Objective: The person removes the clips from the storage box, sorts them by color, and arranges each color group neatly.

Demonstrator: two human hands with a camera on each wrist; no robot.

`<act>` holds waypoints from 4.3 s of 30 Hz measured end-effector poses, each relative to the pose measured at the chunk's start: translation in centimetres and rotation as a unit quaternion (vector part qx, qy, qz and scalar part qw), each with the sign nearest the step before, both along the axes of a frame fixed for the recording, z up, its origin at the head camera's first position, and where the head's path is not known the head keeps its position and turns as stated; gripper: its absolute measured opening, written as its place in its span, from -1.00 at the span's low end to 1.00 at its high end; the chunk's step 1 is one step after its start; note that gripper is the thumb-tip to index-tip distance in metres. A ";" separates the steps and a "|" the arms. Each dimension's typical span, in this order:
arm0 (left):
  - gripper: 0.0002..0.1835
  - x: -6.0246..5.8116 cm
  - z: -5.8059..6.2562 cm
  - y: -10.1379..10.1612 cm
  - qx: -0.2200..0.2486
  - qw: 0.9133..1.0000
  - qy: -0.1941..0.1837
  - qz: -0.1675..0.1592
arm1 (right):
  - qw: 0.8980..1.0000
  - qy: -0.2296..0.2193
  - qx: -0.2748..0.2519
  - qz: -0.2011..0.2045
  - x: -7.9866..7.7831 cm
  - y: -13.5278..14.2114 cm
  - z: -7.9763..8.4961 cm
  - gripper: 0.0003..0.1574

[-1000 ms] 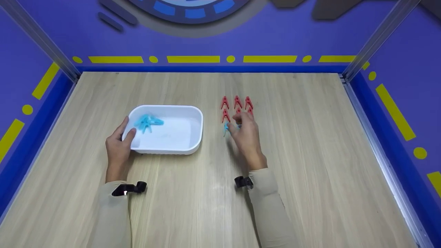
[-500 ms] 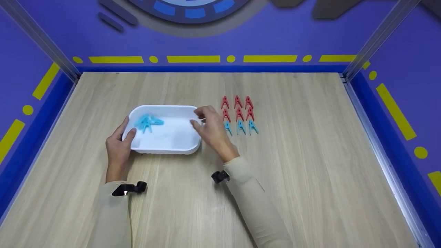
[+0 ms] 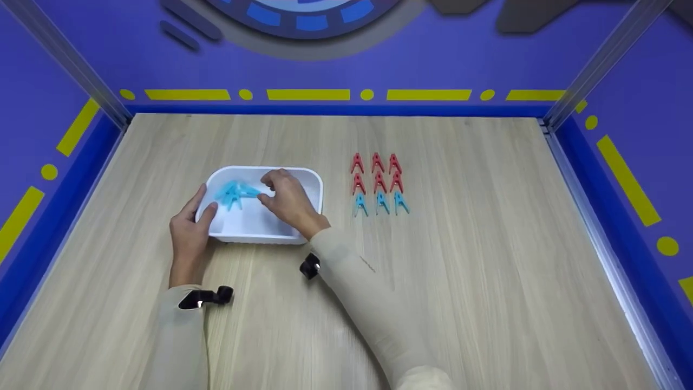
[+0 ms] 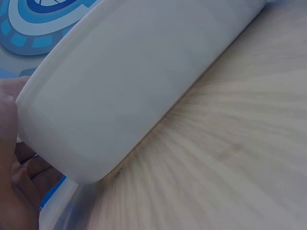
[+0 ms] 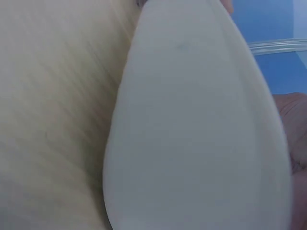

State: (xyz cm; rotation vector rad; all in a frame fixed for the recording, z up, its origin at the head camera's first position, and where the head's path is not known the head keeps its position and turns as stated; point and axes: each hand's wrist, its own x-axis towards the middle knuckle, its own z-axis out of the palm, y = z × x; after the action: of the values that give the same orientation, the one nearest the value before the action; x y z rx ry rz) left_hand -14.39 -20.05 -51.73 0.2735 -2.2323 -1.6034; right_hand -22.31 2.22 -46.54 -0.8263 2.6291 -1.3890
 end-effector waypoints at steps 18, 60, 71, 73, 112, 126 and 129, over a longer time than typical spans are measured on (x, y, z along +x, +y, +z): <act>-0.39 0.2 0.0 -0.1 0.000 1.000 -0.004 -0.007 | 0.997 -0.012 0.073 -0.001 -1.7 -4.0 -2.1 -0.67; -0.39 0.1 0.0 -0.1 -0.002 1.000 0.004 -0.004 | 0.989 -0.010 0.142 0.036 -1.6 -4.0 -2.2 -0.75; -0.39 0.2 -0.1 -0.1 -0.001 1.000 0.008 -0.009 | 0.993 -0.050 0.101 0.023 -1.7 -3.5 -2.4 -0.85; -0.39 0.2 -0.1 -0.1 0.001 1.000 0.004 -0.010 | 0.994 -0.049 0.101 0.017 -1.7 -3.4 -2.3 -0.84; -0.40 0.0 0.0 -0.2 -0.004 1.000 0.006 -0.009 | 0.988 -0.014 0.150 0.020 -1.3 -3.1 -2.2 -0.70; -0.39 0.1 0.1 0.0 -0.011 1.000 0.005 -0.006 | 0.990 -0.022 0.118 0.079 -1.4 -3.3 -2.4 -0.53; -0.39 0.1 0.1 0.0 -0.009 1.000 0.006 -0.007 | 0.991 -0.018 0.112 0.073 -1.4 -3.3 -2.4 -0.60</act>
State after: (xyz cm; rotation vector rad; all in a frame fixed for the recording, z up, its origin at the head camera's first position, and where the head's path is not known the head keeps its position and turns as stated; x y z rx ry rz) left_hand -14.33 -20.09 -51.67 0.2443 -2.2434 -1.5881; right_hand -23.75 -1.08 -48.95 -0.9318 2.5750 -1.0393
